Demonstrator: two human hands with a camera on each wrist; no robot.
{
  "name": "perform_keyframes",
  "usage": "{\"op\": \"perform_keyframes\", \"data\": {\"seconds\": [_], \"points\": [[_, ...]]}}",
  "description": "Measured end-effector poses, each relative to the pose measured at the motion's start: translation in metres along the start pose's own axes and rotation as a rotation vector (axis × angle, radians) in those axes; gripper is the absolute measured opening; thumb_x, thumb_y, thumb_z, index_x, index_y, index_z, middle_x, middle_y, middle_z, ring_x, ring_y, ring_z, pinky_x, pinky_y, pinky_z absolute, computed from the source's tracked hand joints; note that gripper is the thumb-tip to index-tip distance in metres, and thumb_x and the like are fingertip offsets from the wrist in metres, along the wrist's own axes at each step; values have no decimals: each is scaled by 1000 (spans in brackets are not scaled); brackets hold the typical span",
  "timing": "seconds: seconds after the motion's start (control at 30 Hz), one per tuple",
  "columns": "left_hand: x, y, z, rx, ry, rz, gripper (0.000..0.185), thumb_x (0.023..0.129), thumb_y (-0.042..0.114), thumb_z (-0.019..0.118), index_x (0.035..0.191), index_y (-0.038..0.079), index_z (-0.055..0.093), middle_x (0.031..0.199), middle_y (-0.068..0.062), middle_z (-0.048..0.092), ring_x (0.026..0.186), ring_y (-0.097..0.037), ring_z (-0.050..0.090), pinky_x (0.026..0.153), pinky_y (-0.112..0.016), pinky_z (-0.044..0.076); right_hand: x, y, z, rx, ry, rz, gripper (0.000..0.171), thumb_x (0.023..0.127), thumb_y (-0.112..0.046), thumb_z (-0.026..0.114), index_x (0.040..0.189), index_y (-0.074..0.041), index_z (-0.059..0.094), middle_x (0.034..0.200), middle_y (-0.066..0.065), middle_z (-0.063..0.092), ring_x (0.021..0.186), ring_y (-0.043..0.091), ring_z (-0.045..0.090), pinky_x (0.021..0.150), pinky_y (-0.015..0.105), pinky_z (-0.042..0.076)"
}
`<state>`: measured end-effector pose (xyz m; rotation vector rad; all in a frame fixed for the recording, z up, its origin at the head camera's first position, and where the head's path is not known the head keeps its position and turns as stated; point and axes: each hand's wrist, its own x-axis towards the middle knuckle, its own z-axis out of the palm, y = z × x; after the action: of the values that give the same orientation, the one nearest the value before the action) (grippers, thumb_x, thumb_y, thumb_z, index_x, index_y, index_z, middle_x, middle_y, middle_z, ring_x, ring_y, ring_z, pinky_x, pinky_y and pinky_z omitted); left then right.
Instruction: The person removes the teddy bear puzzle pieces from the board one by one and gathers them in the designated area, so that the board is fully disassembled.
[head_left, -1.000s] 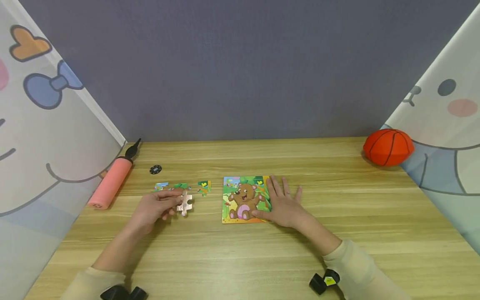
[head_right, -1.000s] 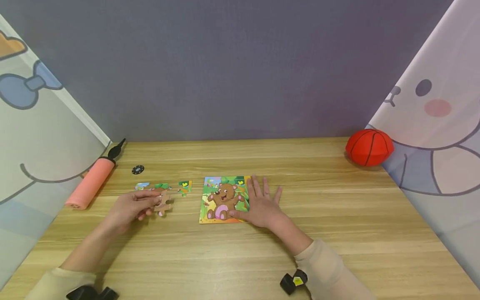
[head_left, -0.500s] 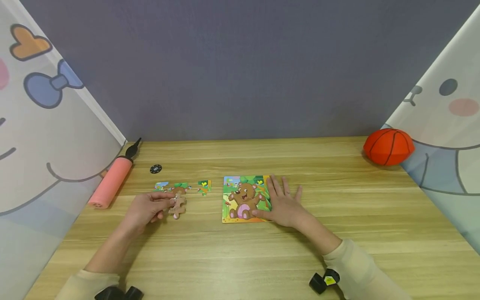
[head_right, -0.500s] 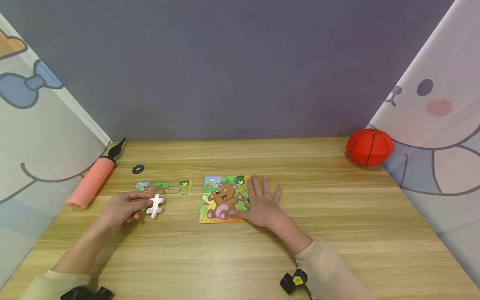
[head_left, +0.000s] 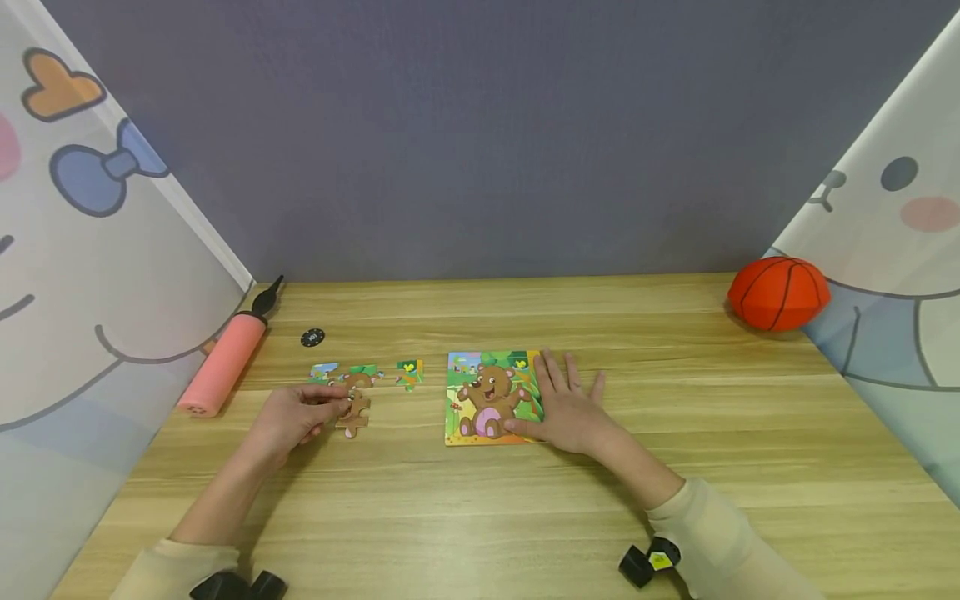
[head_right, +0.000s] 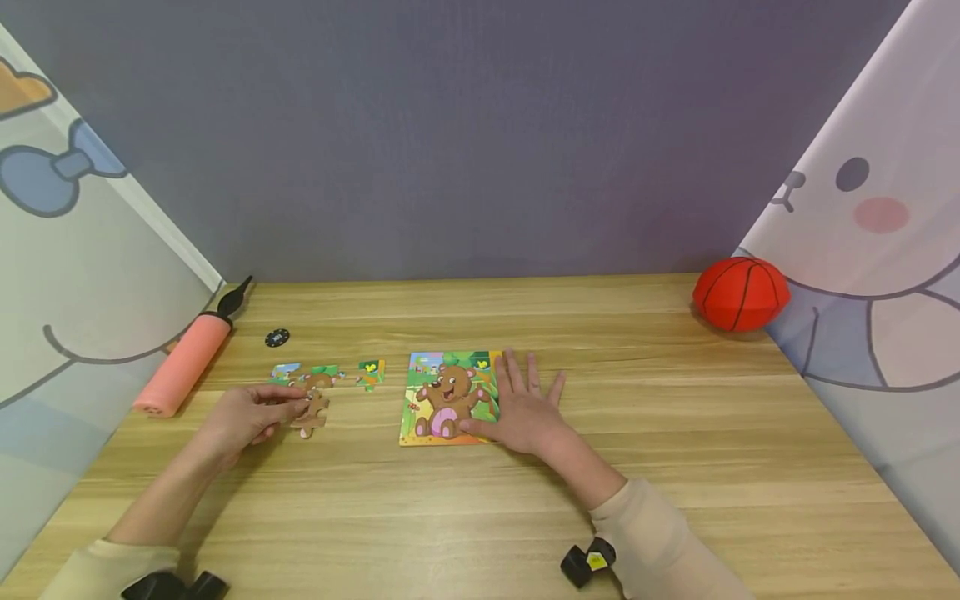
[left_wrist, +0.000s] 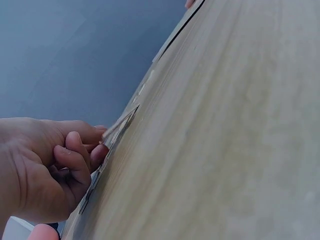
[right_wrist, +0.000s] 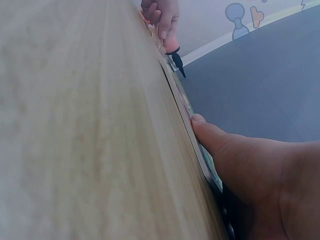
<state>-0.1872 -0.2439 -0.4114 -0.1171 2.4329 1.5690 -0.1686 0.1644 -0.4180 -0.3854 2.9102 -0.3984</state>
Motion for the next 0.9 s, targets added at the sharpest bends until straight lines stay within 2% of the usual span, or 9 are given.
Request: {"op": "perform_keyframes", "data": {"seconds": [0.2,0.37,0.5,0.63,0.77,0.9], "points": [[0,3,0,3,11,-6,36,91,20,78,120,-1,71,91,2,67,54,-5,48,47,-21,43,1,1,0,-9,-6,7,118,87,-81,50,161,-3,2,168,16,-5,150,45,-9,102,83,-6],[0,6,5,-37,-42,-4,39,92,21,78,123,-1,70,96,0,72,58,-5,51,49,-20,42,2,0,-1,-7,-11,5,118,87,-81,50,161,-2,2,168,17,-5,150,46,-10,102,83,-7],[0,11,14,-68,-98,19,40,92,21,77,124,-2,68,94,-7,75,59,-6,55,50,-20,43,1,0,-1,-5,-10,8,117,87,-79,51,161,-2,3,168,17,-4,150,45,-9,102,83,-7],[2,17,24,-83,-117,43,39,93,20,76,124,-2,68,89,-5,69,57,-8,50,50,-23,45,2,1,0,-6,-5,5,117,87,-79,51,161,-2,3,168,17,-4,150,46,-9,102,83,-7],[5,21,35,-102,-153,63,38,93,18,76,123,-3,68,82,-7,61,56,-10,46,48,-23,41,1,0,1,-3,-10,3,118,87,-80,50,161,-2,3,168,17,-4,150,46,-10,102,83,-8],[8,27,46,-80,-167,67,34,92,21,77,120,2,72,86,-8,63,55,-10,44,45,-22,36,1,1,1,-1,-15,5,119,86,-81,50,161,-2,2,168,17,-5,150,46,-10,102,83,-7]]}}
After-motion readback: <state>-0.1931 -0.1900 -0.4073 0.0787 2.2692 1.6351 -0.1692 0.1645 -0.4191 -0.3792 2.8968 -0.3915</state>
